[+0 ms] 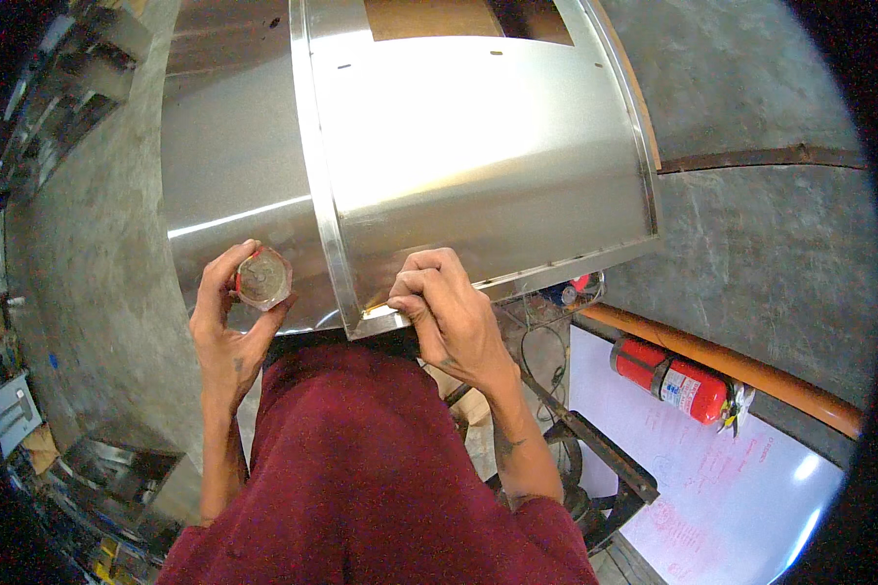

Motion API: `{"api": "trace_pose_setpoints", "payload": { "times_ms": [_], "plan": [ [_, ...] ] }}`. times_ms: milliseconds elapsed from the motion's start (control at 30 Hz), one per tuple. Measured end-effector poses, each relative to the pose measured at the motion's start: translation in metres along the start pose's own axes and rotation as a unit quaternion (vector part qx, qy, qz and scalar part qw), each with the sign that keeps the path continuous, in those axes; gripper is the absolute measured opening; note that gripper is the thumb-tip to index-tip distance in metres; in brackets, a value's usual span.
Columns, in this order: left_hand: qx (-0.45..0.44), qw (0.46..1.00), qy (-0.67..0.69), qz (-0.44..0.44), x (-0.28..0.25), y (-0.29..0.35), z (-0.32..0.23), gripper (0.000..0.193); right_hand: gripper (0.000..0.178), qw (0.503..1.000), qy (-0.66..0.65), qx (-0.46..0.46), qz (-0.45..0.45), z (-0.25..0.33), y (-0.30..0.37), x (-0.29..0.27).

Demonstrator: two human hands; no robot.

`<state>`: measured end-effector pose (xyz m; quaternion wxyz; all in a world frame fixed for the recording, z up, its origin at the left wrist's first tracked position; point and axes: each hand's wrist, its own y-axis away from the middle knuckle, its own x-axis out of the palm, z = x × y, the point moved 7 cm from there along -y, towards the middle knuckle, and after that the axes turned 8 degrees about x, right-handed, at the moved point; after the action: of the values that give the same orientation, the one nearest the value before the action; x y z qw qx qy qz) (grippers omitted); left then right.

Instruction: The person applies a substance from a small container along the seam of a large stainless steel panel using a small stick. They then walk to a bucket, retrieve a cloth, and wring it out.

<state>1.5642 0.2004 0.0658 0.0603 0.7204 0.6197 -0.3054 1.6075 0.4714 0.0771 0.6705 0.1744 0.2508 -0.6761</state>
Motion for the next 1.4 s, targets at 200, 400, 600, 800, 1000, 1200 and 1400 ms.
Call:
{"api": "trace_pose_setpoints", "payload": {
  "times_ms": [200, 400, 600, 800, 1000, 1200, 1400],
  "plan": [
    [-0.032, 0.999, 0.002, 0.016, 0.001, 0.002, 0.000, 0.069, 0.013, 1.000, 0.002, 0.002, 0.009, 0.001, -0.001, 0.000],
    [-0.040, 0.999, 0.011, 0.013, 0.001, 0.003, 0.002, 0.069, 0.014, 1.000, 0.011, -0.010, 0.007, 0.001, -0.001, 0.001],
    [-0.030, 0.999, 0.014, 0.011, 0.006, 0.004, 0.005, 0.071, 0.014, 1.000, 0.013, -0.007, 0.010, -0.001, -0.001, 0.002],
    [-0.013, 1.000, 0.008, 0.012, 0.005, 0.003, 0.002, 0.072, 0.014, 1.000, 0.012, 0.002, 0.009, 0.000, -0.001, 0.003],
    [-0.024, 1.000, 0.014, 0.011, 0.003, 0.004, 0.003, 0.071, 0.014, 1.000, 0.014, -0.001, 0.009, 0.001, -0.001, 0.003],
    [0.002, 1.000, 0.010, -0.004, 0.004, 0.004, 0.004, 0.075, 0.013, 1.000, -0.009, 0.010, 0.003, -0.004, 0.000, 0.001],
    [-0.022, 1.000, 0.014, -0.003, 0.004, 0.008, 0.010, 0.074, 0.009, 0.991, -0.091, 0.090, -0.030, -0.020, 0.008, -0.013]
  ]
}}
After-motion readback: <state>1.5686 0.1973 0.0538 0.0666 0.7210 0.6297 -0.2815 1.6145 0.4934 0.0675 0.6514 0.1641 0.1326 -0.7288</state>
